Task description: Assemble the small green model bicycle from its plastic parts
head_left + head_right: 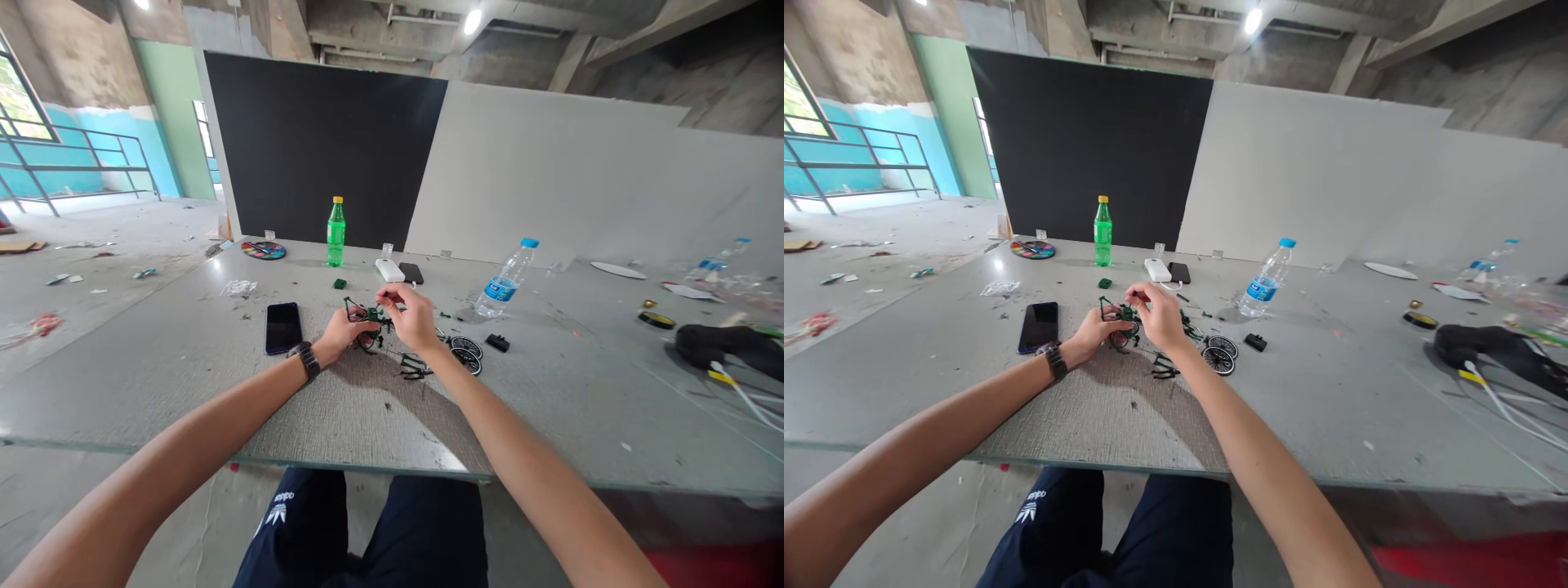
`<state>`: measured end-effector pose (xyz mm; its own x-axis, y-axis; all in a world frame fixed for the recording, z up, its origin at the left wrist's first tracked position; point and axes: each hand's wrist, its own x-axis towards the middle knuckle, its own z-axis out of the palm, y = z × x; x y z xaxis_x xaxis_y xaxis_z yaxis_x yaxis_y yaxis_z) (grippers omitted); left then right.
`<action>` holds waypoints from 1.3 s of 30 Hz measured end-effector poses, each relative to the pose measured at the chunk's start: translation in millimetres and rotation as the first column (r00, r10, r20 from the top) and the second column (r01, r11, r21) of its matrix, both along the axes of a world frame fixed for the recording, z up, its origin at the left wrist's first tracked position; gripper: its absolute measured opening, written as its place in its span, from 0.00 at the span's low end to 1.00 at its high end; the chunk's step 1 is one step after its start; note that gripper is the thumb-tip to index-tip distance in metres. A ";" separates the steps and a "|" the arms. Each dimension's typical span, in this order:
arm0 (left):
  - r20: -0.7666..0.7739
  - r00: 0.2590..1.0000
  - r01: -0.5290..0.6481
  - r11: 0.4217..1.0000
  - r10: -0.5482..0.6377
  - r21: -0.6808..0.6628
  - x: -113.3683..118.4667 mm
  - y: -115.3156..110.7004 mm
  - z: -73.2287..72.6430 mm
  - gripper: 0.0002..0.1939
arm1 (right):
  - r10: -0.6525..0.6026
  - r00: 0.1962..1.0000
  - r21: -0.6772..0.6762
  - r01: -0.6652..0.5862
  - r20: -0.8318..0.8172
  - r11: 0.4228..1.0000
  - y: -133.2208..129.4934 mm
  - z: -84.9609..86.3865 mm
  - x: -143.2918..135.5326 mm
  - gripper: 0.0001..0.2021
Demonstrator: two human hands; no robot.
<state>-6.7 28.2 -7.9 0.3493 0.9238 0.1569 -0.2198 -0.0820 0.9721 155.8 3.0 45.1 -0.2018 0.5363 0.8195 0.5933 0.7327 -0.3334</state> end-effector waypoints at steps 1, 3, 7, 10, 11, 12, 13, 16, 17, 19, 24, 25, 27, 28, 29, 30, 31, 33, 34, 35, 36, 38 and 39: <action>-0.005 1.000 -0.001 1.000 0.001 0.001 -0.1 0.2 -0.3 0.16 | -0.005 1.000 -0.004 0.005 -0.003 1.000 -0.4 0.1 0.3 0.07; -0.022 1.000 0.000 1.000 0.000 0.012 -0.2 1.5 -2.0 0.17 | -0.007 1.000 -0.007 0.007 -0.004 1.000 -0.9 0.2 0.7 0.06; -0.056 0.998 0.001 0.998 0.003 0.060 0.0 3.4 -6.2 0.17 | -0.010 1.000 -0.005 0.010 0.018 1.000 -1.1 0.0 0.1 0.06; -0.080 0.997 -0.004 0.996 0.011 0.092 0.6 0.8 -6.1 0.18 | -0.020 0.999 0.017 0.019 0.031 1.000 -0.6 0.1 -1.0 0.06; -0.087 0.996 -0.003 0.995 0.012 0.097 0.7 -0.7 -5.3 0.18 | -0.022 0.999 0.030 0.021 0.032 0.999 -0.4 0.3 -1.1 0.06; -0.096 0.995 -0.002 0.995 0.011 0.100 0.8 -2.3 -4.3 0.19 | -0.024 0.999 0.042 0.023 0.030 0.999 -0.2 0.5 -0.9 0.06; -0.104 0.994 0.002 0.995 0.009 0.103 0.9 -3.7 -3.3 0.19 | -0.024 0.999 0.048 0.022 0.027 0.999 -0.2 0.9 -0.4 0.06; -0.108 0.994 0.015 0.993 -0.002 0.116 0.6 -5.3 -1.4 0.20 | -0.007 1.000 0.035 0.006 0.020 0.999 -1.2 2.9 2.9 0.07; -0.098 0.995 0.020 0.993 -0.008 0.120 0.5 -4.7 -1.5 0.20 | 0.008 1.000 0.021 -0.009 0.022 1.000 -2.1 3.9 4.3 0.07; -0.070 0.997 0.032 0.992 -0.023 0.125 0.4 -2.4 -2.7 0.21 | 0.050 0.998 -0.016 -0.050 0.031 0.999 -4.2 6.1 6.8 0.09; -0.034 0.999 0.004 0.998 -0.002 0.065 0.1 4.1 -6.3 0.23 | 0.118 0.993 -0.086 -0.116 0.019 0.989 -8.3 7.8 8.4 0.08; -0.028 1.000 -0.004 0.999 0.006 0.052 0.1 4.7 -6.5 0.23 | 0.119 0.993 -0.087 -0.117 0.021 0.989 -8.4 7.2 8.0 0.07; -0.021 1.000 -0.013 0.999 0.013 0.041 -0.1 5.3 -6.5 0.24 | 0.114 0.993 -0.080 -0.111 0.029 0.991 -8.0 5.6 7.4 0.06; -0.020 1.000 -0.017 0.999 0.018 0.040 -0.1 5.3 -6.4 0.24 | 0.111 0.993 -0.076 -0.109 0.032 0.991 -7.6 4.8 7.1 0.06; -0.017 1.000 -0.023 0.999 0.023 0.039 -0.2 5.2 -6.3 0.24 | 0.108 0.994 -0.073 -0.105 0.032 0.992 -7.2 4.1 7.0 0.06; -0.012 1.000 -0.028 0.999 0.028 0.035 -0.2 5.1 -6.1 0.24 | 0.101 0.994 -0.070 -0.099 0.031 0.993 -6.9 3.6 7.0 0.06; -0.006 0.999 -0.031 0.999 0.031 0.030 -0.1 4.8 -5.8 0.24 | 0.094 0.995 -0.069 -0.092 0.027 0.993 -6.5 3.1 7.0 0.06; 0.001 1.000 -0.031 0.999 0.030 0.018 -0.1 3.9 -5.2 0.24 | 0.075 0.997 -0.072 -0.074 0.019 0.995 -6.0 2.4 7.1 0.06; 0.002 1.000 -0.030 0.999 0.030 0.013 0.0 3.4 -4.7 0.24 | 0.064 0.998 -0.076 -0.063 0.017 0.995 -5.7 2.1 7.1 0.06; 0.002 1.000 -0.031 0.999 0.031 0.010 0.0 2.7 -4.2 0.24 | 0.055 0.998 -0.082 -0.053 0.017 0.995 -5.5 1.8 7.1 0.06; 0.002 0.999 -0.034 0.999 0.034 0.006 0.1 2.1 -3.6 0.24 | 0.046 0.999 -0.086 -0.044 0.017 0.995 -5.3 1.5 7.0 0.06; -0.001 0.999 -0.045 0.999 0.045 0.001 0.2 0.8 -2.3 0.24 | 0.033 0.999 -0.089 -0.031 0.016 0.996 -4.8 1.0 6.9 0.07; -0.004 0.999 -0.048 0.999 0.048 -0.001 0.3 0.3 -1.9 0.24 | 0.029 0.999 -0.088 -0.027 0.015 0.996 -4.6 0.7 6.8 0.07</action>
